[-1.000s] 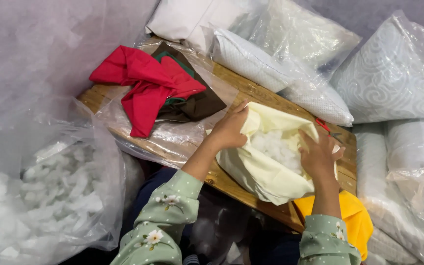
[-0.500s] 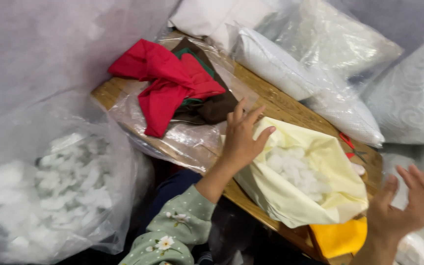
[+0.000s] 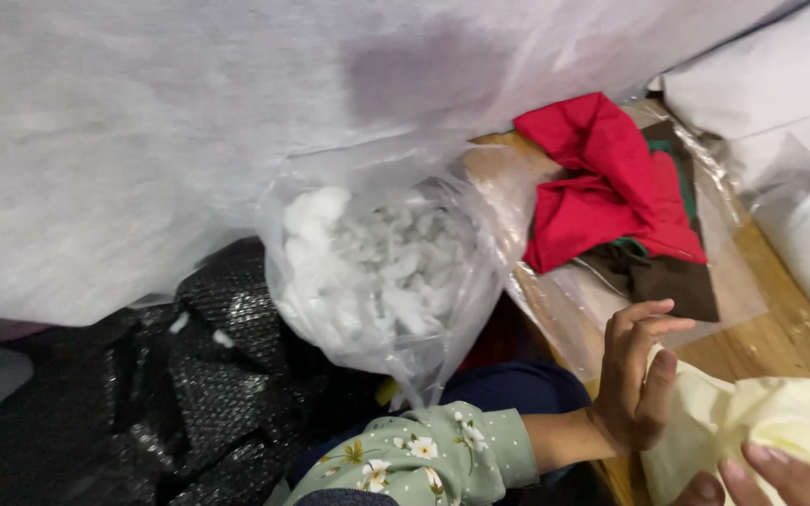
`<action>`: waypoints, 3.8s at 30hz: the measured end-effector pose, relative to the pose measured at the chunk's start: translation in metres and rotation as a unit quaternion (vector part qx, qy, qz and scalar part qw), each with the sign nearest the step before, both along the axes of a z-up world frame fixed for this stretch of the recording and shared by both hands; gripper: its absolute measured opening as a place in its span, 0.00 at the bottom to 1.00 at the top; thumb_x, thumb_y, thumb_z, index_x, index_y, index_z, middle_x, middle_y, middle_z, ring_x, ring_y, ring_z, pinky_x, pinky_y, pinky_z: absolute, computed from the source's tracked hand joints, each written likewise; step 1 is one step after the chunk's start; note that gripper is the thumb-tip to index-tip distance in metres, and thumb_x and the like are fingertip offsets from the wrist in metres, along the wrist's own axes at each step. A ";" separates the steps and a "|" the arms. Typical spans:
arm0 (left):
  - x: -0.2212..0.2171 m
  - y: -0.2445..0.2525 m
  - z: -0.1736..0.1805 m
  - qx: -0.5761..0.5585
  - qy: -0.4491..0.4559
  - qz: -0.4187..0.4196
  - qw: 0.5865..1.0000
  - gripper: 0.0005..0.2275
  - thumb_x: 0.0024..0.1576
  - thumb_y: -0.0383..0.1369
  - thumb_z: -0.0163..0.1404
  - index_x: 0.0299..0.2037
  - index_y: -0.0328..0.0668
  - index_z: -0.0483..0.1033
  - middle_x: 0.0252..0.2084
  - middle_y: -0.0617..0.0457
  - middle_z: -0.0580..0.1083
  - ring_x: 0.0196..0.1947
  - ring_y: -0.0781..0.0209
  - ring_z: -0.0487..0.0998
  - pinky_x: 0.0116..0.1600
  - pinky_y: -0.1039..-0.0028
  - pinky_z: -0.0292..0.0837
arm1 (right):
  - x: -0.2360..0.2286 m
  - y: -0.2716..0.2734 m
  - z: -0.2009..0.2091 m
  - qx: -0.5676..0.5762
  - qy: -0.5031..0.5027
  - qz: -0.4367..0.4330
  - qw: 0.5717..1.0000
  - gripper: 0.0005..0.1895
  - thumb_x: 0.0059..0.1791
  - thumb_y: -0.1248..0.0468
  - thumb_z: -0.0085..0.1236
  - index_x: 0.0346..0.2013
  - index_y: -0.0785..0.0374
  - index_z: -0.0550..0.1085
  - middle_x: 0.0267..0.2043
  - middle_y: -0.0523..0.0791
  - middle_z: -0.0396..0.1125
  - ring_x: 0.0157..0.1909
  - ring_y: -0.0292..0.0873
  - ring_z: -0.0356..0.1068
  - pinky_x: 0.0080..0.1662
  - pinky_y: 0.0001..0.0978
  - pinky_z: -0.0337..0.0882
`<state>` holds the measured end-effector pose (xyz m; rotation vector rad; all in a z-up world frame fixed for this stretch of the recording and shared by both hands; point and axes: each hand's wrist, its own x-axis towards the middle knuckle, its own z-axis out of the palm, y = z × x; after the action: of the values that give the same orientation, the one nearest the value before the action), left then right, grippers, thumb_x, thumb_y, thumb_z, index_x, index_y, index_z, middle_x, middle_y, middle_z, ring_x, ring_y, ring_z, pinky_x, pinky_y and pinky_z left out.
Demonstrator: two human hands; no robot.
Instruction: The person stuffs a light yellow pillowcase with white synthetic filling by hand. They repeatedly reach into a large plastic bag to grab handfuls of the fluffy material, fluff it, and push it into the pillowcase opening. The person works at a wooden table surrounded by other pillows and fabric pieces.
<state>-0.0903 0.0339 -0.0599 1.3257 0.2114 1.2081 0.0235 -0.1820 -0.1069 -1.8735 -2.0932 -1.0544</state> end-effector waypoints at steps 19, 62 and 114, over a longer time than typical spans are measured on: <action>-0.154 0.057 -0.148 0.290 0.015 0.054 0.955 0.16 0.71 0.44 0.36 0.53 0.49 0.75 0.54 0.51 0.72 0.49 0.56 0.75 0.54 0.64 0.67 | -0.165 0.412 -0.078 -0.608 0.339 -0.215 0.685 0.45 0.49 0.77 0.40 0.77 0.42 0.43 0.81 0.50 0.23 0.74 0.62 0.43 0.62 0.61 0.65; -0.147 0.050 -0.134 0.242 0.027 0.002 0.970 0.17 0.71 0.46 0.33 0.53 0.45 0.68 0.54 0.42 0.64 0.53 0.44 0.69 0.59 0.53 0.65 | -0.098 0.342 0.010 -0.098 0.603 0.053 0.790 0.21 0.31 0.72 0.56 0.38 0.58 0.76 0.37 0.41 0.69 0.39 0.39 0.69 0.42 0.29 0.64; 0.088 -0.079 0.035 -0.148 0.288 -0.603 0.729 0.26 0.51 0.34 0.62 0.58 0.56 0.63 0.60 0.49 0.70 0.53 0.59 0.78 0.54 0.66 0.80 | -0.060 -0.041 0.090 0.416 0.546 -0.316 0.655 0.18 0.36 0.78 0.68 0.41 0.67 0.81 0.37 0.49 0.75 0.36 0.37 0.71 0.39 0.32 0.76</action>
<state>-0.0027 -0.0448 -0.0253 1.1375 -0.0528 -0.3609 -0.0369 -0.2235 -0.0173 -1.8505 -0.1760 -0.4703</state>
